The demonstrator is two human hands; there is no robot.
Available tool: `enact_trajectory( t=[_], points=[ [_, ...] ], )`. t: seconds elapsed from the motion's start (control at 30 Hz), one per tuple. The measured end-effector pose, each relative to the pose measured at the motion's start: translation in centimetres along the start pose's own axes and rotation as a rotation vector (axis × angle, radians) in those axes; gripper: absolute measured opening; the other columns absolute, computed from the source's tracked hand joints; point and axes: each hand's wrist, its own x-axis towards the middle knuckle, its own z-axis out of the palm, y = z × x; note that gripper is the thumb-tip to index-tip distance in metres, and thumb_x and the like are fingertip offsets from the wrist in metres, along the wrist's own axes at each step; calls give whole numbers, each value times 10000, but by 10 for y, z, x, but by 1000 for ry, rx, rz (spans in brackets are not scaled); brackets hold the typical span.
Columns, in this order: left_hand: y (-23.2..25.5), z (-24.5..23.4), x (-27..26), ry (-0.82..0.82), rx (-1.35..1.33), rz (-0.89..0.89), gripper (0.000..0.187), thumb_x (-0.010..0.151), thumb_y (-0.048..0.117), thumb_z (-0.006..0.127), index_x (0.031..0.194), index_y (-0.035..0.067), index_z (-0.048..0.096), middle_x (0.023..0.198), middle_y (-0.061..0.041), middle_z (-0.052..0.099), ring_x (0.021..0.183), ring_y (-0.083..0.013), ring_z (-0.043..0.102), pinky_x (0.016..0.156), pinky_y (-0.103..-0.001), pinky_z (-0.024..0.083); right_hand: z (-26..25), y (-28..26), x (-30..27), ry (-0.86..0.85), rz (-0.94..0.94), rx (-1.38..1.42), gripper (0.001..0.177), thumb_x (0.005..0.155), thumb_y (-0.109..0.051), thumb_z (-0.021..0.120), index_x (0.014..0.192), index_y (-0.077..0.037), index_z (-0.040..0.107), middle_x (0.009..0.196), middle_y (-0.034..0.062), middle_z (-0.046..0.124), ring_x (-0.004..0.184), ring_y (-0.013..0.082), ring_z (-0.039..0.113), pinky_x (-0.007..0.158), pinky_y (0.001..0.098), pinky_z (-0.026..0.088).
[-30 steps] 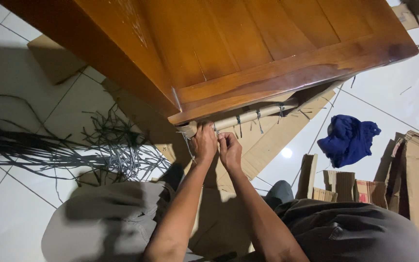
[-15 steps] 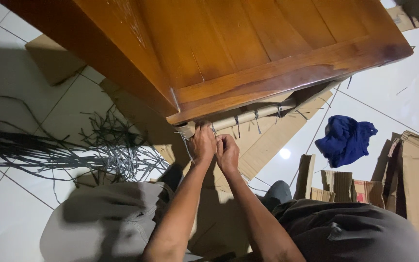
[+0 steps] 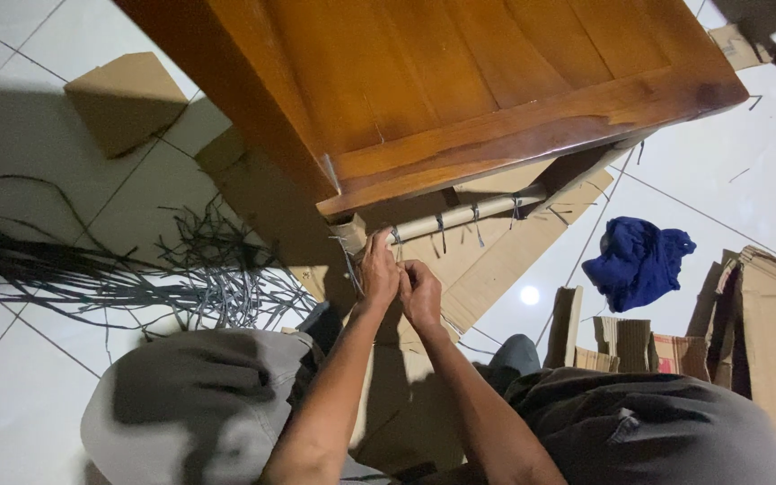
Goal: Wrapping wooden table legs with cardboard and securing them with plastic ties
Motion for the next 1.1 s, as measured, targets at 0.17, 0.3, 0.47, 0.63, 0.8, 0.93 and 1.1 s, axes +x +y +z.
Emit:
enact_trajectory(
  t=[0.17, 0.3, 0.47, 0.63, 0.8, 0.93, 1.1],
  points=[
    [30, -26, 0, 96, -117, 100, 442, 947, -69, 444, 1301, 132, 617, 1227, -140, 662, 1074, -428, 665, 870, -505, 567, -5, 3, -6, 1, 22, 4, 73, 944, -157, 687, 964, -127, 751, 812, 133, 730, 798, 306, 718, 741, 411, 560],
    [16, -21, -7, 186, -63, 97, 341, 947, 15, 546, 1195, 173, 719, 1043, -101, 735, 945, -349, 718, 818, -441, 581, -8, 6, -10, 19, 41, 5, 81, 944, -172, 692, 971, -121, 749, 815, 136, 735, 813, 292, 726, 742, 399, 561],
    [23, -39, -10, 215, -55, -23, 209, 971, 208, 617, 1130, 252, 745, 888, -64, 775, 843, -302, 754, 737, -418, 599, -18, -4, -14, 74, 69, 60, 73, 950, -171, 699, 970, -132, 757, 787, 92, 724, 773, 192, 678, 743, 344, 557],
    [28, -53, -2, 322, 2, -50, 193, 995, 320, 578, 854, 246, 688, 636, 22, 723, 656, -299, 728, 656, -412, 574, -26, -24, -11, 170, 65, 129, 77, 960, -191, 690, 953, -145, 751, 732, 42, 698, 690, 148, 619, 682, 323, 542],
    [24, -67, 5, 414, -76, -52, 353, 998, 344, 566, 672, 261, 674, 520, 8, 657, 599, -312, 695, 623, -376, 552, -37, -87, -13, 281, -138, 277, 83, 995, -104, 659, 947, -69, 718, 700, 75, 655, 663, 134, 558, 638, 309, 531],
    [10, -78, 20, 438, -73, -131, 483, 1048, 310, 473, 600, 294, 653, 474, 73, 624, 523, -242, 655, 621, -296, 527, -40, -129, -10, 344, -283, 236, 92, 1017, -138, 661, 960, -100, 723, 701, 63, 672, 616, 160, 643, 597, 287, 551],
    [58, -121, 42, 669, -247, -181, 423, 1012, 183, 591, 600, 150, 683, 506, -42, 656, 542, -264, 668, 662, -305, 517, -52, -186, -11, 378, -441, 276, 239, 1043, -136, 623, 1263, -55, 671, 1026, 128, 664, 915, 215, 671, 780, 350, 582]
  ],
)
